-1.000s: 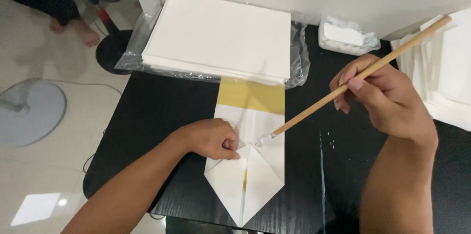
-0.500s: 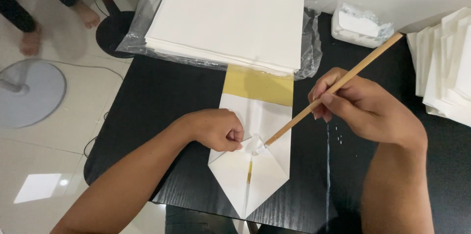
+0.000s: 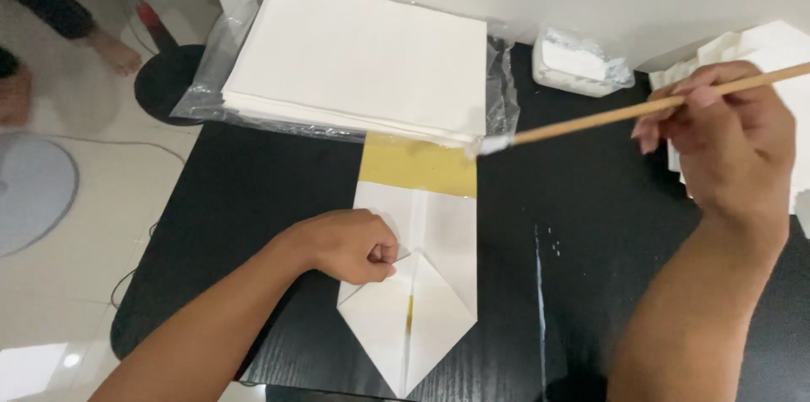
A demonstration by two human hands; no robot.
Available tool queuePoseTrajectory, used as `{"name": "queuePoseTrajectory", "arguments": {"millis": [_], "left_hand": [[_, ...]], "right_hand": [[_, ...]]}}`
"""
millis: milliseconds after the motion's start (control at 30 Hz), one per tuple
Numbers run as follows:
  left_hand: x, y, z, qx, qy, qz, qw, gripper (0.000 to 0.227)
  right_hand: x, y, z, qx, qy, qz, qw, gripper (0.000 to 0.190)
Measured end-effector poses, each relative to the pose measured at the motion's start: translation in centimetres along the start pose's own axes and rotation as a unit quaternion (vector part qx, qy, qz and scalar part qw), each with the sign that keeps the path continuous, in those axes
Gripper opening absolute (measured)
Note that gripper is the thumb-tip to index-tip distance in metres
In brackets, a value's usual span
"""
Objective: Folding the bottom of a paper bag and applying glue using a wooden stick to seal it.
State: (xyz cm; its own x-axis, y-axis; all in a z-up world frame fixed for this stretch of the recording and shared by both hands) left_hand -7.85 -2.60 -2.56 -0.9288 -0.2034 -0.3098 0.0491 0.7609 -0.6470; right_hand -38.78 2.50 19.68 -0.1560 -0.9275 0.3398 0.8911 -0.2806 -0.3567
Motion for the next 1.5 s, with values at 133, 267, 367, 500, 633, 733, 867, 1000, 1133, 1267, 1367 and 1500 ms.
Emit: {"name": "queuePoseTrajectory", "arguments": {"millis": [133, 267, 367, 500, 633, 733, 867, 1000, 1133, 1267, 1367, 1500], "left_hand": [[0.2, 0.3, 0.3, 0.017, 0.020, -0.003, 1.000, 0.015], [0.3, 0.2, 0.6, 0.037, 0.027, -0.020, 0.999, 0.014], [0.3, 0.2, 0.6, 0.045, 0.043, -0.031, 0.998, 0.014], [0.3, 0.2, 0.5, 0.025, 0.039, -0.027, 0.999, 0.012], [0.1, 0.1, 0.6, 0.022, 0.002, -0.007, 1.000, 0.012], [0.1, 0.1, 0.6, 0.032, -0.011, 0.008, 0.999, 0.012], [0.0, 0.2, 0.4, 0.014, 0.005, 0.000, 1.000, 0.015], [-0.1, 0.1, 0.1, 0.020, -0.005, 0.015, 1.000, 0.021], [-0.1, 0.5, 0.7, 0.019, -0.022, 0.022, 0.999, 0.018], [0.2, 0.6, 0.7, 0.017, 0.026, -0.001, 1.000, 0.014], [0.2, 0.4, 0.6, 0.009, 0.032, -0.011, 0.999, 0.014], [0.3, 0.6, 1.0, 0.027, 0.041, -0.022, 0.999, 0.014]], "right_hand": [[1.3, -5.7, -3.7, 0.000, 0.027, -0.199, 0.980, 0.012], [2.0, -9.3, -9.6, 0.007, 0.045, -0.350, 0.936, 0.006], [2.9, -9.4, -13.9, -0.002, 0.052, -0.360, 0.931, 0.010], [4.3, -8.1, -18.8, 0.062, 0.079, -0.322, 0.942, 0.022], [4.2, -6.3, -18.0, 0.031, 0.093, -0.298, 0.949, 0.018], [4.4, -5.9, -18.1, 0.028, 0.117, -0.288, 0.950, 0.022], [4.2, -6.0, -18.6, 0.032, 0.106, -0.293, 0.950, 0.022], [4.3, -5.9, -19.2, 0.021, 0.082, -0.288, 0.954, 0.023], [4.2, -6.8, -19.0, -0.037, 0.054, -0.303, 0.951, 0.024], [3.5, -8.5, -17.1, -0.057, 0.058, -0.353, 0.932, 0.016], [3.1, -9.8, -14.0, -0.038, 0.048, -0.380, 0.923, 0.013], [1.2, -10.8, -8.4, -0.040, 0.023, -0.447, 0.894, 0.011]]}}
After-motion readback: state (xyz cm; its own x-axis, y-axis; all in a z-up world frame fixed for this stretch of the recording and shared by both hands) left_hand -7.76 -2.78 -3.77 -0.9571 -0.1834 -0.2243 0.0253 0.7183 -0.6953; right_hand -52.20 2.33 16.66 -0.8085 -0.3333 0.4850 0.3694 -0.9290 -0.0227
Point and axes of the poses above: each hand's wrist, its own x-axis towards the middle knuckle, its own y-axis out of the palm, z = x × y, the point moved 10 cm from there along x, towards the middle knuckle, and after that the axes turned 10 degrees about y, right-handed, at the moved point
